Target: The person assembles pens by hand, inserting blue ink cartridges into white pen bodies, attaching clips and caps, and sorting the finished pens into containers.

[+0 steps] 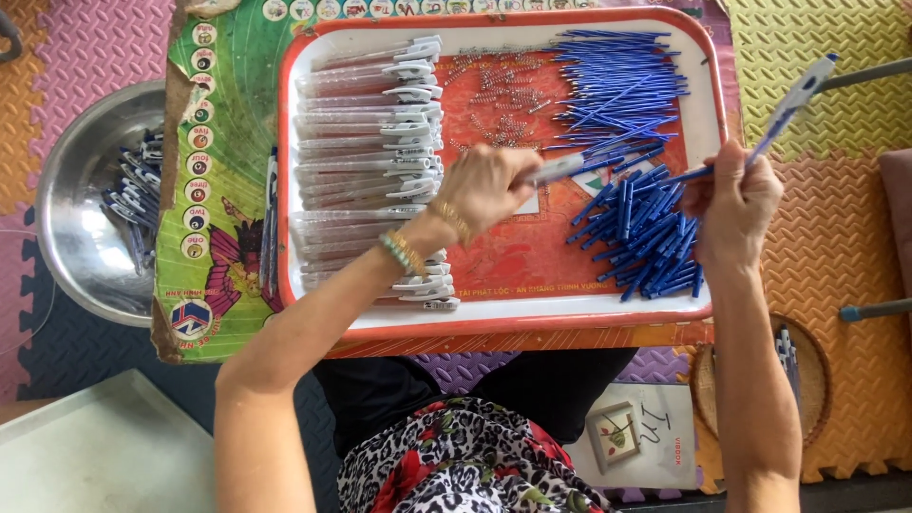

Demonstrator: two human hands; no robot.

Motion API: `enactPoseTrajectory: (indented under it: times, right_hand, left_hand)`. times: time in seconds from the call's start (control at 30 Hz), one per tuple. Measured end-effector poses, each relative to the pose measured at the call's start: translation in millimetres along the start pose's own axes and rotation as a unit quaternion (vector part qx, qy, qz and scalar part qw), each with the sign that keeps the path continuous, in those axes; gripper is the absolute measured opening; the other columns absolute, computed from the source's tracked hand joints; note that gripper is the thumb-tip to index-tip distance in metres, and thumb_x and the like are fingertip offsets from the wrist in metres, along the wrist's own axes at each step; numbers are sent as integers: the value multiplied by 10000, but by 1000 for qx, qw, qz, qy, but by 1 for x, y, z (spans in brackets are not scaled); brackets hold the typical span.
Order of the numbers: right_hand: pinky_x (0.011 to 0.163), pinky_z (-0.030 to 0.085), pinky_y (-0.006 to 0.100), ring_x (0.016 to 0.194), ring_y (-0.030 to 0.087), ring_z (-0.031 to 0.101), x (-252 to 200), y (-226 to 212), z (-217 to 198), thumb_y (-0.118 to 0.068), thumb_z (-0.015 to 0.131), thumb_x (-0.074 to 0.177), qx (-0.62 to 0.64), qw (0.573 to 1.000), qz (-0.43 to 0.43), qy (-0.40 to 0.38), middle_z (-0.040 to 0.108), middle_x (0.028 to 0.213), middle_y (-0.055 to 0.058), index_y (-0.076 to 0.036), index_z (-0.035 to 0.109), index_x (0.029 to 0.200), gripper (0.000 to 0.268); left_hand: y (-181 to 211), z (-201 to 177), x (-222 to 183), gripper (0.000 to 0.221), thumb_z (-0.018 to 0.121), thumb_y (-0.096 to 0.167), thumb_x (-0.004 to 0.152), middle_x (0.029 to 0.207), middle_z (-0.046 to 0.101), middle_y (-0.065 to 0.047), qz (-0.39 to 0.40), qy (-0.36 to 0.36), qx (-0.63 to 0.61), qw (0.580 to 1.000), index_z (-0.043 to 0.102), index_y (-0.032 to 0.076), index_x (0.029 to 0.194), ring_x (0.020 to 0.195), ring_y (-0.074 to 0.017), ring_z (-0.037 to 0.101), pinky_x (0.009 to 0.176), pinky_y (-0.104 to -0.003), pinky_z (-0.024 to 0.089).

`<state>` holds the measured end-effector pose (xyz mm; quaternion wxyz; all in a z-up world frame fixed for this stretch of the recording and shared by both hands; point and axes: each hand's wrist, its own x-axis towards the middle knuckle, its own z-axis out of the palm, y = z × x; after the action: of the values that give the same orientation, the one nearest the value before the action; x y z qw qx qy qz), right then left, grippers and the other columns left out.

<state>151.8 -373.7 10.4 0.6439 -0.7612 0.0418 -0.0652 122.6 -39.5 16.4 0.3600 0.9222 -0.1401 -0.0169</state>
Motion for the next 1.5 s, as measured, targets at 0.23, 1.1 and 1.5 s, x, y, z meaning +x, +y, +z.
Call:
enactPoseTrajectory:
  times: [0.23, 1.1, 1.5]
  right_hand:
    - [418, 391, 264, 577, 102, 539, -37, -11, -33, -307, 611, 1310, -249, 965, -10, -87, 641, 785, 35, -69, 707, 1060, 359]
    - [809, 472, 295, 803, 138, 543, -70, -24, -13, -322, 471, 1366, -184, 971, -115, -96, 650, 913, 49, -44, 742, 1320, 391]
    - [864, 515, 257, 864, 110, 617, -92, -42, 25, -310, 480, 1338, -154, 974, -103, -127, 658, 896, 32, -43, 759, 1296, 388]
  left_hand:
    - [-3, 45, 99, 199, 778, 41, 1028, 658, 646, 26, 10, 21, 113, 993, 704, 175, 901, 569, -140, 669, 457, -286, 609]
    - [0, -125, -48, 419, 878, 142, 1078, 692, 533, 19, 115, 73, 386, 912, 674, 104, 714, 653, -164, 546, 458, -312, 534]
    - [-59, -94, -197, 379, 921, 215, 892, 1219, 807, -153, 33, 58, 114, 991, 819, 108, 1241, 1063, -282, 787, 921, -355, 693]
